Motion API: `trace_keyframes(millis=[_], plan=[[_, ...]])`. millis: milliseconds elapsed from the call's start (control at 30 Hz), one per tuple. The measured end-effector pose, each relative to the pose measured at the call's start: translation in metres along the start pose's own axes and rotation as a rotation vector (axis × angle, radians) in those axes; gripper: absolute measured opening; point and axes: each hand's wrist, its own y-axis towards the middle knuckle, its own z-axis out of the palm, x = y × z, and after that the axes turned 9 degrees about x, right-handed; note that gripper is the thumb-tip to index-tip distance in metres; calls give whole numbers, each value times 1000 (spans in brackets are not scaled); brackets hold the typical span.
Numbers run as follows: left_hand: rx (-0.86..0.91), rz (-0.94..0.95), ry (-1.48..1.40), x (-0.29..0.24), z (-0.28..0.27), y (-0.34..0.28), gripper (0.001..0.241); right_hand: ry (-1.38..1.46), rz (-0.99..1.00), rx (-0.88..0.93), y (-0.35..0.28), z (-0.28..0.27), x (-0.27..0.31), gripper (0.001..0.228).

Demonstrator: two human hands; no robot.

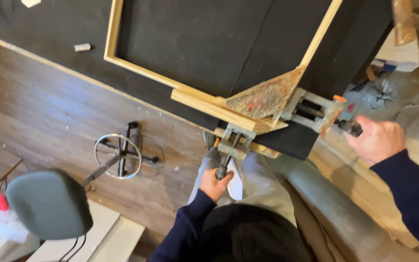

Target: The person tightens a corner clamp on a mitered wooden picture frame, hammers a fastener into the joint, and presses a small piece into the corner, then loosens the clamp and lifts the frame off the workbench.

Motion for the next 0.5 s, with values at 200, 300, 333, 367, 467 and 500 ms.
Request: trace_keyframes(millis=[200,300,333,367,467,500], plan=[[127,-14,-174,0,-16,6,34,-71,-38,-192,-6,12,3,27],[326,-244,-419,-9,-14,-1,29,-65,-38,-224,-4,6,1,29],[416,-274,-539,-3,-10,-8,35,-63,-45,-211,-8,6,2,31],[510,-285,-652,1,-8,-1,42,-63,-51,-217,-3,5,1,33],[611,-229,-597,9,-17,8,34,-59,-96,-168,-1,-10,1,34],[613,-234,-602,6,-14,-1,34,-60,-95,-160,-7,-23,4,34]])
